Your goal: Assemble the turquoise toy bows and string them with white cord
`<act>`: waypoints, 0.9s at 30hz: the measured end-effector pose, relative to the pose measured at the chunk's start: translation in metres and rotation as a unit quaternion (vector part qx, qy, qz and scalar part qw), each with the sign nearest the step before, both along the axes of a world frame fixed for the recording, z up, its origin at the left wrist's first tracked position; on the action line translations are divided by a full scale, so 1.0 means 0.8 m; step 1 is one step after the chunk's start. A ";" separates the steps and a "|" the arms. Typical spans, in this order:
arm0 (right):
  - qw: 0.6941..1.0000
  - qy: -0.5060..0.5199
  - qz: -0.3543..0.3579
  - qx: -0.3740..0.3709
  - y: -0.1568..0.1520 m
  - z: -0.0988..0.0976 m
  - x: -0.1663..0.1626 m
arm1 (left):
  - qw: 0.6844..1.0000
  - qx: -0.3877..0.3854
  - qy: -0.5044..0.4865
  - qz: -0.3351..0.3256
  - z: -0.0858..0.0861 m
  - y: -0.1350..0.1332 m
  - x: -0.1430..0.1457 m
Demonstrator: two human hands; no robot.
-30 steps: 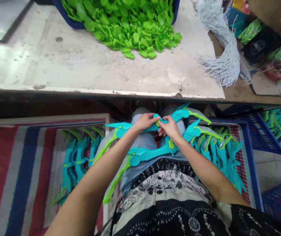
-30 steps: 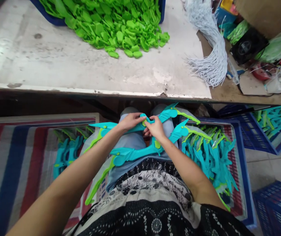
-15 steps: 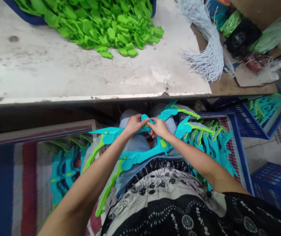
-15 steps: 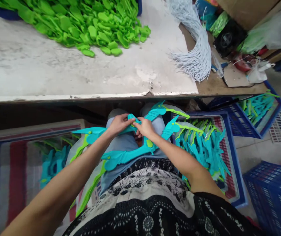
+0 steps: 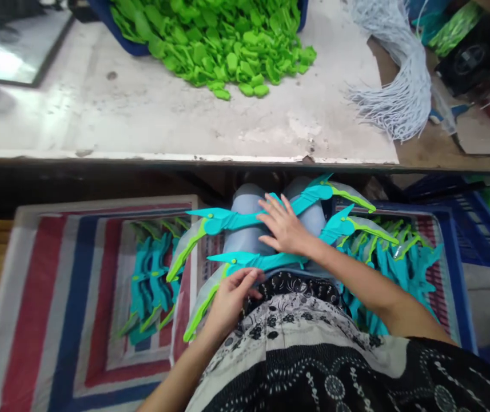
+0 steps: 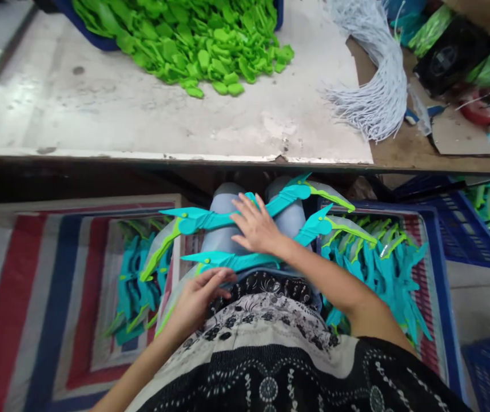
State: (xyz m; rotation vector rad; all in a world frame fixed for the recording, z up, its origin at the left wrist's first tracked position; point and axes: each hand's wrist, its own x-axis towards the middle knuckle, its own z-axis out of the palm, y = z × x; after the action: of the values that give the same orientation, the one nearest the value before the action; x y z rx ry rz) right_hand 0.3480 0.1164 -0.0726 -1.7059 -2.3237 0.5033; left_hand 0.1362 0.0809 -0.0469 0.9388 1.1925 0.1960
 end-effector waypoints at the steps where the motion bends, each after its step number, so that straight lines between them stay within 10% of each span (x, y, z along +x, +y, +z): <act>1: 1.000 -0.015 -0.008 -0.007 0.017 -0.001 0.002 | 0.996 -0.084 -0.024 0.023 -0.006 -0.007 -0.001; 4: 0.996 -0.066 -0.022 -0.058 0.052 -0.003 0.006 | 0.960 -0.261 -0.090 0.045 -0.029 -0.016 0.011; 7: 0.992 -0.081 -0.018 -0.095 0.053 -0.003 0.010 | 0.956 -0.266 -0.092 0.080 -0.051 -0.016 0.030; 16: 0.995 -0.009 -0.006 -0.103 0.022 0.030 0.036 | 0.947 0.165 -0.202 0.186 -0.053 0.004 0.101; 20: 0.998 0.052 -0.022 0.018 0.057 0.105 0.052 | 0.888 0.304 -0.254 0.234 0.020 0.051 0.153; 27: 0.895 0.265 -0.098 0.345 0.050 0.334 0.072 | 0.742 0.634 -0.172 0.137 0.266 0.094 0.169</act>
State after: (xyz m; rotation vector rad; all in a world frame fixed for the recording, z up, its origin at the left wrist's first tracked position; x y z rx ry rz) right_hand 0.4054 0.1562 0.1946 -1.2304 -1.6307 0.0575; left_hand 0.2718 0.1561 0.1657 1.7717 0.7220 1.5044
